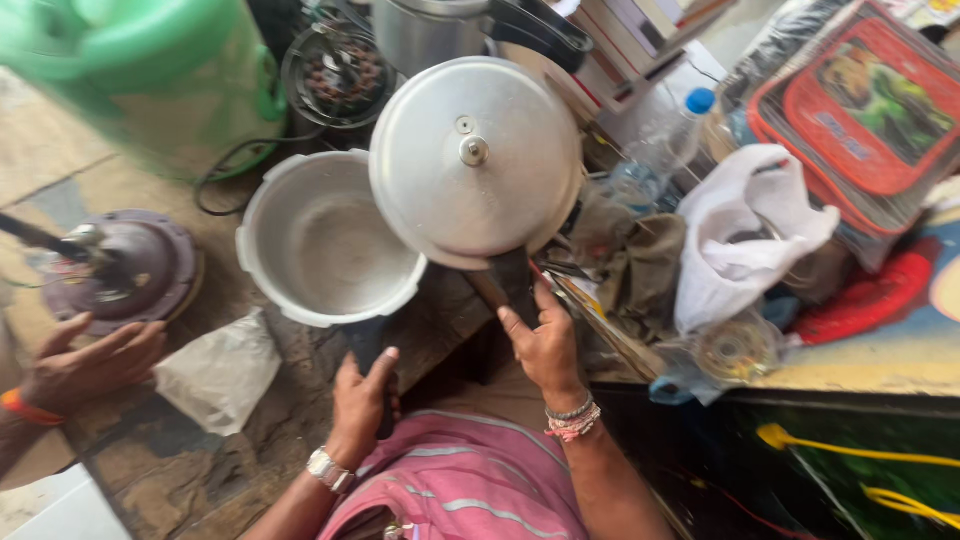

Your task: The person disassembles a pressure cooker, removes the lid, and uses a hammer to tap the bottom of the pot. They then reassemble the cooker by placing the lid back on and securing it.

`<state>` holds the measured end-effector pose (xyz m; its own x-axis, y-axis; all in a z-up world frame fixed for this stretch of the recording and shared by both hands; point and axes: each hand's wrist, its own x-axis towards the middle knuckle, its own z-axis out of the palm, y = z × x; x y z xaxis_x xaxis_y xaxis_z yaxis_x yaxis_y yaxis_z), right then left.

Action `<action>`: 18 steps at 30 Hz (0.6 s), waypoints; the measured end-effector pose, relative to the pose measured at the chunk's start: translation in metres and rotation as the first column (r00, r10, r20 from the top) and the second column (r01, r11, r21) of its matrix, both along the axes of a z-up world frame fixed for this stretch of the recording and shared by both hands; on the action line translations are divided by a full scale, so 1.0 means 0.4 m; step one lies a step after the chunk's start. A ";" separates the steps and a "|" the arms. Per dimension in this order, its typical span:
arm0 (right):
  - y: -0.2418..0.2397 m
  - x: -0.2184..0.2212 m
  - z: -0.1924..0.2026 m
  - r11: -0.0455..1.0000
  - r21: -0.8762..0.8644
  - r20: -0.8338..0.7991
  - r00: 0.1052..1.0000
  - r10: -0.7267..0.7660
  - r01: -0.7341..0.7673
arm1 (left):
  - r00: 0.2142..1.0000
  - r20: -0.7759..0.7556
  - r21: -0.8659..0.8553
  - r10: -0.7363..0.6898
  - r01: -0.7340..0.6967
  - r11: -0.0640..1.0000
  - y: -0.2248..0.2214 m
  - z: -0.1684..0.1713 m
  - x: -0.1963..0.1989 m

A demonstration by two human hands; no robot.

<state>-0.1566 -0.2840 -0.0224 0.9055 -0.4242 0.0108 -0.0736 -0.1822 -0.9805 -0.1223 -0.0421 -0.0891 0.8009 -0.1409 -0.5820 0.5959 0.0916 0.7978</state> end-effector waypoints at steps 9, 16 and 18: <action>-0.058 -0.014 0.033 0.999 -0.042 0.179 0.984 -0.022 0.030 | 1.000 -0.002 0.006 -0.028 0.028 1.000 0.009 0.025 0.006; 0.026 0.057 0.120 0.975 0.192 0.147 0.986 0.081 -0.109 | 0.985 0.038 0.141 -0.171 0.164 0.976 0.078 0.046 0.041; 0.061 0.082 0.162 0.970 0.190 0.111 0.985 0.131 -0.151 | 0.976 0.046 0.171 -0.215 0.205 0.964 0.099 0.051 0.045</action>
<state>-0.1238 -0.2595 0.0423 0.9551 -0.2947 0.0300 0.0356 0.0134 -0.9993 -0.1045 -0.0024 -0.0688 0.7994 -0.2167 -0.5604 0.5357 -0.1653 0.8281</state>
